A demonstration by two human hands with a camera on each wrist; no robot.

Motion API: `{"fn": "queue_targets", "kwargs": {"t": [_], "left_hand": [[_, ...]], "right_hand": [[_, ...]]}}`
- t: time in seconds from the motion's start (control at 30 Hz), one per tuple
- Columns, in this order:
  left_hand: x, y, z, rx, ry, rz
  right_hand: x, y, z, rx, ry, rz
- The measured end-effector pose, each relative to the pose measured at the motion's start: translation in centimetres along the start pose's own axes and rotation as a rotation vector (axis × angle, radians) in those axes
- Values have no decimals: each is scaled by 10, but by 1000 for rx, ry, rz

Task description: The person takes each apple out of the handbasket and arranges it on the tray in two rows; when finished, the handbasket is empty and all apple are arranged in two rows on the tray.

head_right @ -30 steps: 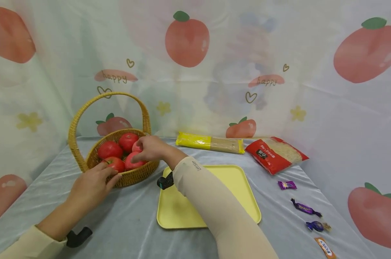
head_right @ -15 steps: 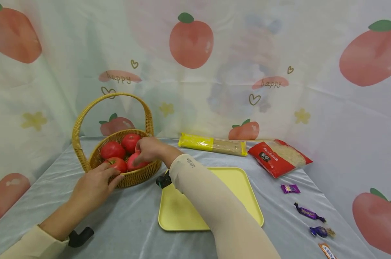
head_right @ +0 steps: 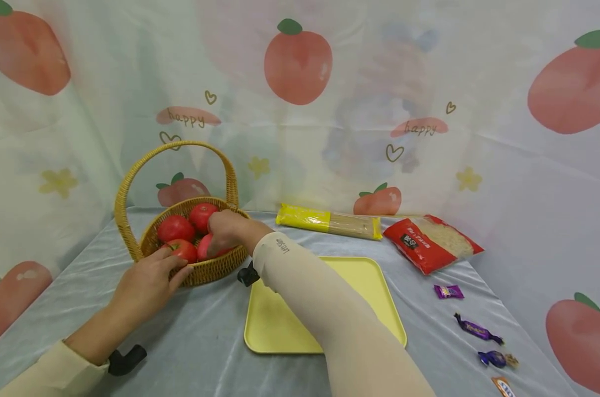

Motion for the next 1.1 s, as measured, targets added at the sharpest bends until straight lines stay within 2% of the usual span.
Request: {"fn": "queue_targets", "kwargs": {"t": [0.4, 0.53, 0.7, 0.83, 1.1], "left_hand": [[3, -5, 1, -40, -3, 28], [4, -5, 2, -39, 3, 20], [6, -6, 3, -49, 8, 42], [6, -5, 4, -63, 4, 55], [3, -4, 2, -43, -8, 45]], "right_hand": [[4, -8, 0, 3, 57, -12], [7, -11, -3, -7, 63, -33], [10, -11, -8, 1, 59, -74], [11, -8, -12, 6, 15, -108], [4, 1, -20, 40, -225, -187]]}}
Point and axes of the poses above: each hand's wrist, its own y-axis away from the middle knuckle, its own x-axis out of the palm, z = x × y, the point moved 5 cm from there along -y, towards the middle knuckle, and after that the axes turned 6 degrees about -z, right-handed, at the moved point
